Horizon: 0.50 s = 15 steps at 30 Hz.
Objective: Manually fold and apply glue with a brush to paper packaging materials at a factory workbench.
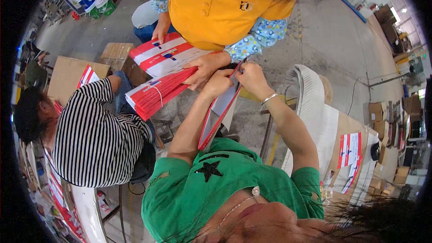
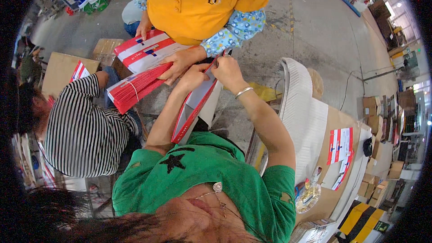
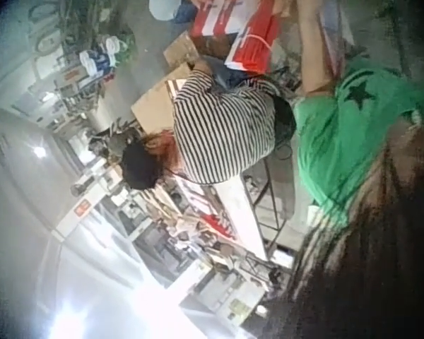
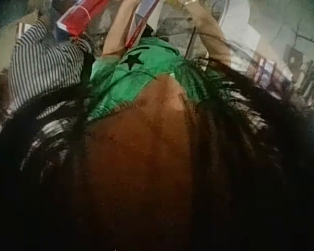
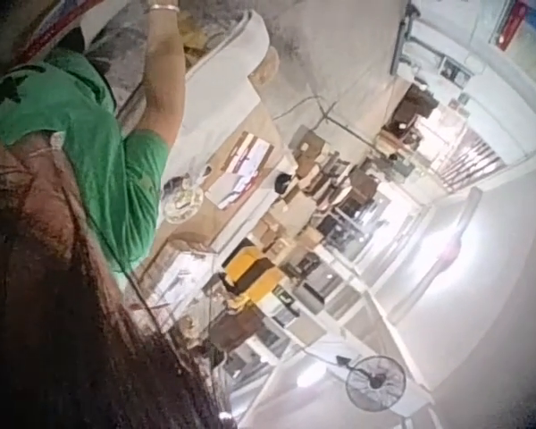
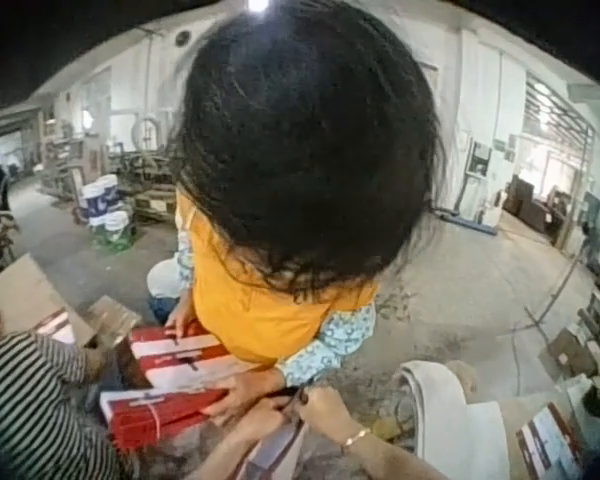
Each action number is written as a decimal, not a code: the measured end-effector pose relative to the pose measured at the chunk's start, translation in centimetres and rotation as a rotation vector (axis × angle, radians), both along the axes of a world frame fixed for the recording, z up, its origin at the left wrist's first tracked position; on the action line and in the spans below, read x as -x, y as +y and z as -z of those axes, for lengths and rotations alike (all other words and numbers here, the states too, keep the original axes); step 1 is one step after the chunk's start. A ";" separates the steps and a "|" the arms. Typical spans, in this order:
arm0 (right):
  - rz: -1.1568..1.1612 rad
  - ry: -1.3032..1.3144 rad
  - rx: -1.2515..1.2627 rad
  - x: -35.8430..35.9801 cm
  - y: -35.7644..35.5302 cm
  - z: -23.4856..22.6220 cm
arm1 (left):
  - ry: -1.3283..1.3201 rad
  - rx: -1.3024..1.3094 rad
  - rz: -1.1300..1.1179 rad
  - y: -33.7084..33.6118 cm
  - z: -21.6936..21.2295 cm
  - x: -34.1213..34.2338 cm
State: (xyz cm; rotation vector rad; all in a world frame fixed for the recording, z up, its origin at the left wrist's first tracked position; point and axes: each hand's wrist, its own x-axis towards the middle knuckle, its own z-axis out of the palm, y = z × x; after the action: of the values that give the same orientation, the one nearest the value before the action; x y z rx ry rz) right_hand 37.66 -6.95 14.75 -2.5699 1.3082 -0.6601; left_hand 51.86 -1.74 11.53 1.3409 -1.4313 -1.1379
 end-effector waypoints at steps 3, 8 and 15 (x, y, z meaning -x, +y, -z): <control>0.035 -0.019 0.014 -0.3 0.3 1.6 | 0.035 -0.028 -0.009 0.4 0.6 0.5; 0.037 -0.053 0.029 0.5 0.1 3.1 | 0.149 0.006 -0.083 1.5 2.0 1.7; -0.052 -0.067 0.037 2.0 1.0 2.7 | 0.092 -0.032 -0.085 2.6 1.4 2.3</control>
State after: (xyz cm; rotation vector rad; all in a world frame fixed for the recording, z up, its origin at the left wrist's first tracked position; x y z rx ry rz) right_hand 35.70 -5.91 12.01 -2.5773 1.2155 -0.7613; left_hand 49.60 0.89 10.10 1.3413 -1.2836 -1.1565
